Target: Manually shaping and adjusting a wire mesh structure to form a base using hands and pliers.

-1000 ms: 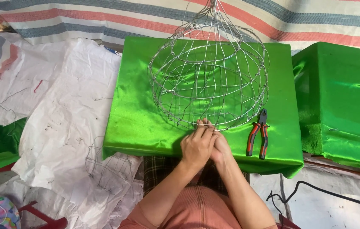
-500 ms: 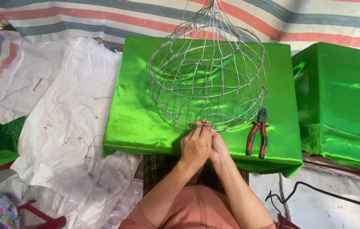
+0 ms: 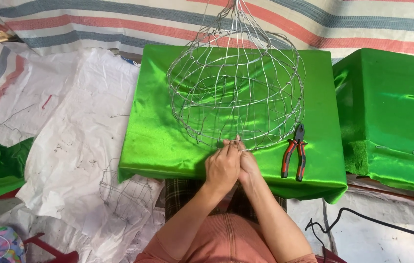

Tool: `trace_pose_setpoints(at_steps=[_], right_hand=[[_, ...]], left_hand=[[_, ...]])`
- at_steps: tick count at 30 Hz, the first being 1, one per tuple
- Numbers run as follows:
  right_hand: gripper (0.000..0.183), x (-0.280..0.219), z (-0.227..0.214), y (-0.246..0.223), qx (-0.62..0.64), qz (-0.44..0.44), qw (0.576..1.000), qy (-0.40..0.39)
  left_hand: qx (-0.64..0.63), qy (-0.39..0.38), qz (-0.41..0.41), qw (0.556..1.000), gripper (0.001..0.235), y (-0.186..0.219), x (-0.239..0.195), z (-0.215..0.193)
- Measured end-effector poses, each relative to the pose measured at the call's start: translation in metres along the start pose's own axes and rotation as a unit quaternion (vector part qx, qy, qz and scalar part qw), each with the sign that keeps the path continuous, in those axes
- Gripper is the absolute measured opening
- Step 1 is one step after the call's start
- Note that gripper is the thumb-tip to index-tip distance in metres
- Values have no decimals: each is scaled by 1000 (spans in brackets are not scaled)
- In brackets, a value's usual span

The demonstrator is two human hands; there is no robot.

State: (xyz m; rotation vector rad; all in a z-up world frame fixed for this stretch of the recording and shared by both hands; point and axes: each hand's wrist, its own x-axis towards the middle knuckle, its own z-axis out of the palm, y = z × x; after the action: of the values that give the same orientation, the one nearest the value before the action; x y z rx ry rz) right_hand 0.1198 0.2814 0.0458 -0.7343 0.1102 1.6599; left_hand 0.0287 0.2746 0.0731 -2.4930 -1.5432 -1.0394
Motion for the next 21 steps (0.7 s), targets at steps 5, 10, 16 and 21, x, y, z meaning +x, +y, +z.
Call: trace_pose_setpoints(at_steps=[5,10,16,21], right_hand=[[16,-4,-4,2,-6,-7,1000,2],[13,-27,8,8,-219,-178,959,32],[22,22,-27,-1,-698,-495,517,19],[39,27,3,-13,-731,-588,345,32]], left_hand=[[-29,-48,-26,998,24,-3,11,-27],[-78,-105,-71,989,17,-6,41,-61],[-120,-171,-95,973,10,-14,82,-97],[-109,-191,-99,970,13,-20,86,-96]])
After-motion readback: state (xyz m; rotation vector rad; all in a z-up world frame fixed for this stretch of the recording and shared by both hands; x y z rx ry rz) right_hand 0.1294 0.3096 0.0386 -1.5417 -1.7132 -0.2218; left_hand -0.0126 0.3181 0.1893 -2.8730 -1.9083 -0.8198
